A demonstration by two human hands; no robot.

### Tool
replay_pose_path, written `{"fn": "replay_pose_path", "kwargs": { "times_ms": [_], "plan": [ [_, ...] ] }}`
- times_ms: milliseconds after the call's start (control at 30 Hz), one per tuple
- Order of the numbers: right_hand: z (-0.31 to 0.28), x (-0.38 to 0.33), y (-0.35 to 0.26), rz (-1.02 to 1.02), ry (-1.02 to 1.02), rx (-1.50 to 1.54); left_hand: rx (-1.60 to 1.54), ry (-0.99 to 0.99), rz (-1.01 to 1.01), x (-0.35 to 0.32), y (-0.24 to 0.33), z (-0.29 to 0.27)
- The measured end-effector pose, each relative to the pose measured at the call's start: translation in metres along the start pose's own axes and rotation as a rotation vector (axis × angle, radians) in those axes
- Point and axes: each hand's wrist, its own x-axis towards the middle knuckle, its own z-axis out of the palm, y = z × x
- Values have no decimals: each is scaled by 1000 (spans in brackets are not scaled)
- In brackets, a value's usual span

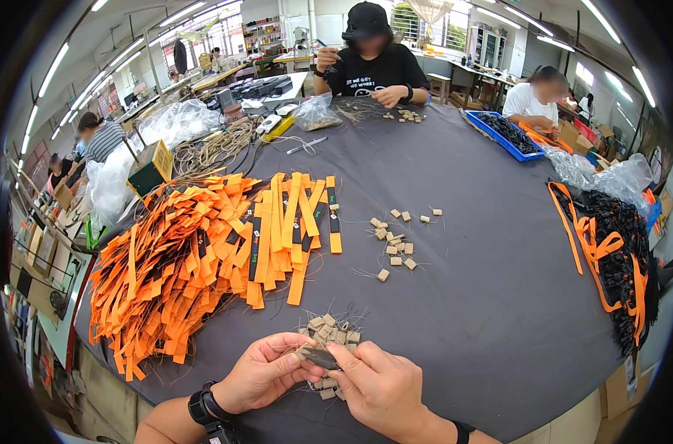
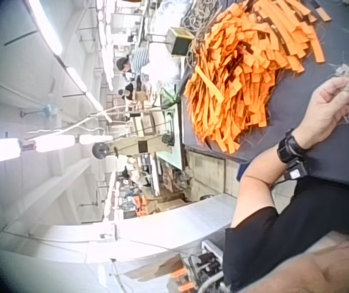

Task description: The person sits at a table in a workshop and repeatedly picks up small beige rectangular blocks. Using a small blue-handled tool, they manipulate the blocks, likely trimming or adjusting them, and place them into a growing pile on the table. The task is performed one item at a time in a repetitive manner.

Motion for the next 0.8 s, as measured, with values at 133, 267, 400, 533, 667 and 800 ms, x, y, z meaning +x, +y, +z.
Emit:
{"fn": "replay_pose_path", "kwargs": {
  "times_ms": [133, 267, 400, 533, 667, 800],
  "plan": [
    [-1, 1, -1, 8, -1, 3, 18, -6, 3, 1, -1, -2],
    [1, 4, -8, 45, 7, 68, 11, -19, 1, 1, -3, -2],
    [5, -3, 0, 60, -28, 137, 11, -27, -5, 0, -5, -2],
    [1, -2, 4, 104, -56, 189, 19, -15, -4, 0, -5, -3],
    [0, 3, 2, 448, -94, 671, 201, 56, 1, -2, -1, 3],
    [7, -2, 7, 729, -302, 1043, 670, 1, 180, -2, -9, 13]
  ]
}}
